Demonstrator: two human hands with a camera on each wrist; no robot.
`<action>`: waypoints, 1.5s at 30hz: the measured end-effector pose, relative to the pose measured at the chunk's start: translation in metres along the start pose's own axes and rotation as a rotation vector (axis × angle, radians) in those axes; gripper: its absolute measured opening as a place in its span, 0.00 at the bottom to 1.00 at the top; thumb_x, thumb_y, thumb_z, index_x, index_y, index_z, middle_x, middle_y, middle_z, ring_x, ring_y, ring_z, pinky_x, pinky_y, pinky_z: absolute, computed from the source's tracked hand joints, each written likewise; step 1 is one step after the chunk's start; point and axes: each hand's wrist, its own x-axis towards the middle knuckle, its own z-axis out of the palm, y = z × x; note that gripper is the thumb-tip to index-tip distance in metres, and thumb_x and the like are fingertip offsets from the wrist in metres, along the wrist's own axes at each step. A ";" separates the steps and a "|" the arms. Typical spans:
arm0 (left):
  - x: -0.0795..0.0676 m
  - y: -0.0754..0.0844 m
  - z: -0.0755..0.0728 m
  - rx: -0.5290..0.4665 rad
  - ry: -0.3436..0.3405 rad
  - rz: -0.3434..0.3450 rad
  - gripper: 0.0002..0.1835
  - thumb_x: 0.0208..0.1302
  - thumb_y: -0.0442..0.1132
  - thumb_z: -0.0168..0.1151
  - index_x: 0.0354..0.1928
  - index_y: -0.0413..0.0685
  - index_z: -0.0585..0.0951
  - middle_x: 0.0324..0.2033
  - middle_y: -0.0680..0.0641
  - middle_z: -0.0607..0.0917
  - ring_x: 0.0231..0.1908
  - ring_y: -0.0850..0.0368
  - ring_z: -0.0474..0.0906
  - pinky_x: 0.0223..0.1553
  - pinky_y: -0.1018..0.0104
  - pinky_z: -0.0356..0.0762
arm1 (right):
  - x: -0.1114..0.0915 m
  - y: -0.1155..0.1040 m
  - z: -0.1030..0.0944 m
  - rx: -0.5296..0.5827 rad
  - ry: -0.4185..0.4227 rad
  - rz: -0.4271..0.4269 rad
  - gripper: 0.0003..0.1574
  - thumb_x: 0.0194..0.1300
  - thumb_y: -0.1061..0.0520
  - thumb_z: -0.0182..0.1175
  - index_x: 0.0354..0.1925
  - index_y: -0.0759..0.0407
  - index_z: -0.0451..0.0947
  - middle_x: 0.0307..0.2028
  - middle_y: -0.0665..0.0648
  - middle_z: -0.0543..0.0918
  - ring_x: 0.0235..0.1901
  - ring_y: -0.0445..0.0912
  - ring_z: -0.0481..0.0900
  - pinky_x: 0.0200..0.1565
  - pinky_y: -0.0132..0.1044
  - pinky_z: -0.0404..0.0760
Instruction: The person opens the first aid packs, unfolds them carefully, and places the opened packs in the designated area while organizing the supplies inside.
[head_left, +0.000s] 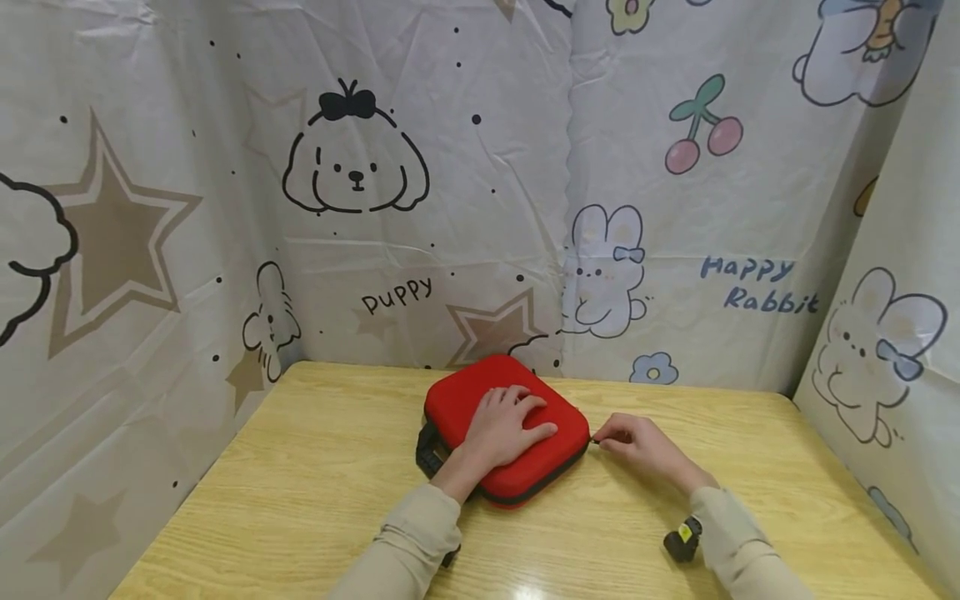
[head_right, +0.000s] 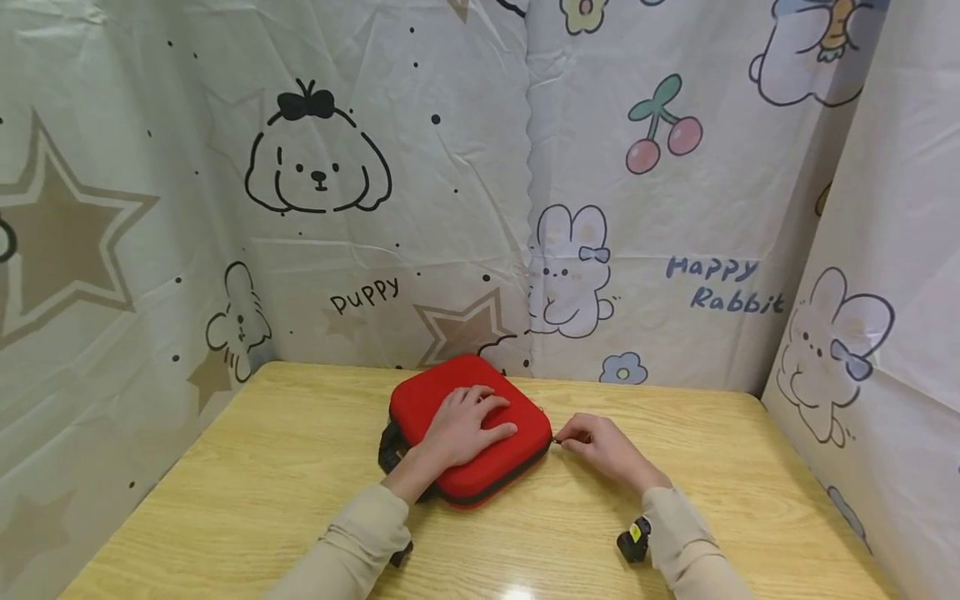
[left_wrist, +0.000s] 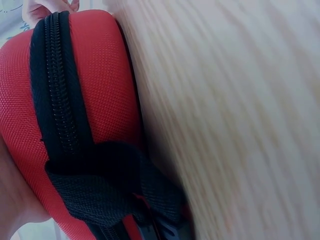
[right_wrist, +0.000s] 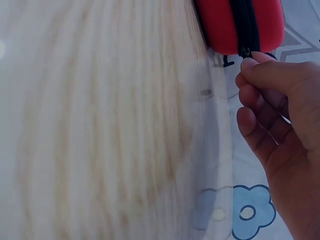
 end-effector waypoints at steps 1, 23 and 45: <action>0.000 0.000 0.000 0.000 0.000 -0.003 0.29 0.68 0.70 0.49 0.64 0.68 0.75 0.64 0.53 0.72 0.65 0.52 0.65 0.70 0.51 0.59 | -0.001 -0.001 0.000 0.003 -0.003 0.004 0.06 0.63 0.62 0.66 0.38 0.52 0.86 0.35 0.48 0.87 0.35 0.31 0.80 0.41 0.29 0.79; -0.006 0.011 0.000 0.006 0.054 -0.096 0.30 0.66 0.70 0.51 0.62 0.64 0.77 0.62 0.51 0.74 0.62 0.49 0.67 0.68 0.49 0.60 | -0.003 -0.047 0.017 0.027 -0.206 -0.071 0.06 0.65 0.62 0.65 0.39 0.52 0.85 0.38 0.49 0.86 0.37 0.33 0.77 0.42 0.31 0.79; -0.024 -0.062 -0.039 -0.208 0.029 0.201 0.14 0.65 0.52 0.64 0.47 0.55 0.84 0.51 0.52 0.81 0.55 0.53 0.72 0.61 0.52 0.68 | -0.009 -0.028 0.006 -0.054 -0.029 -0.103 0.06 0.62 0.66 0.64 0.37 0.56 0.84 0.32 0.48 0.84 0.30 0.32 0.74 0.33 0.29 0.75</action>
